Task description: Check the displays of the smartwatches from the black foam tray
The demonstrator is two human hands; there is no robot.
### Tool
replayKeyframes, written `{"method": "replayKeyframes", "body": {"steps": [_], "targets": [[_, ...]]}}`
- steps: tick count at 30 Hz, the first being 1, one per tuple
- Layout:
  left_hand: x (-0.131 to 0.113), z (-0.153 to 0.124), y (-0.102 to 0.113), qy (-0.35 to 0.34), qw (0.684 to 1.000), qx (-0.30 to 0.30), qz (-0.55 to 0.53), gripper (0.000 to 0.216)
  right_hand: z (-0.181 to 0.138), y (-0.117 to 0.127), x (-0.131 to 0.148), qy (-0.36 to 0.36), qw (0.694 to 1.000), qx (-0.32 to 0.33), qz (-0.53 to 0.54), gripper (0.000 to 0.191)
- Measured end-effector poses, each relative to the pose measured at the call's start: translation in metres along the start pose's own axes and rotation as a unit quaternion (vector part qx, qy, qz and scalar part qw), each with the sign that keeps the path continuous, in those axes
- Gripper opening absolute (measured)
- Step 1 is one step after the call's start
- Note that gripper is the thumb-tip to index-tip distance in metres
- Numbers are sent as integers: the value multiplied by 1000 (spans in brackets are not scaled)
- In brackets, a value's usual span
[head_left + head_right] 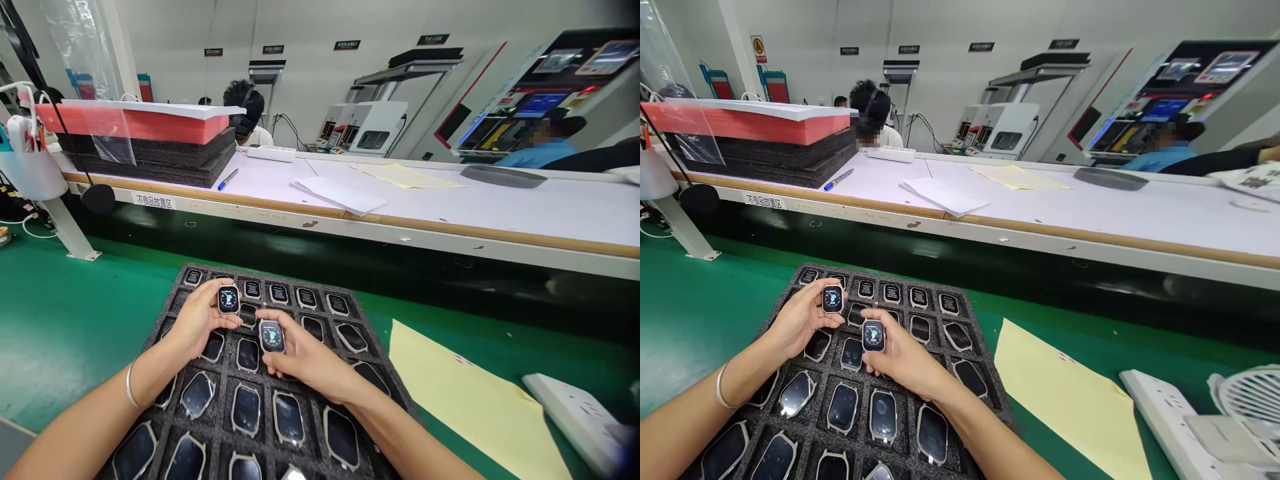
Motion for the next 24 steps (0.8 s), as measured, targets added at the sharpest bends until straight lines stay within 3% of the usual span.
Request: {"method": "replayKeyframes", "body": {"steps": [2,5,7,9,11,13,15,18,24], "targets": [[1,-1,-1,5,1000,2,-2,24,-1,0,4,33,992,-3,-122,56],[4,-3,-4,9,1000,10,-1,22,-7,1,19,99,937,-24,-333,50],[6,-4,-7,14,1000,20,4,22,-9,0,25,111,906,-21,-408,54],[10,-5,-10,24,999,32,13,23,-10,3,36,136,891,-50,-430,55],[13,-6,-14,35,998,45,22,24,-12,9,54,199,873,-123,-428,39],[16,-7,-18,42,997,58,28,24,-16,12,70,264,841,-197,-429,26],[18,-7,-22,43,996,73,35,24,-18,10,80,307,800,-244,-454,24],[22,-9,-28,43,993,103,49,28,-18,2,85,337,756,-260,-498,24],[25,-13,-31,31,990,131,51,42,-22,-3,87,362,738,-254,-510,22]]}}
Point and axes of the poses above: each hand's wrist, its own z-axis towards the middle knuckle, its own y-axis out of the back of the hand, x = y × z, the point moved 9 cm from there along z, towards the middle knuckle, and after that the axes turned 1 degree about -z, right-handed, at the moved point
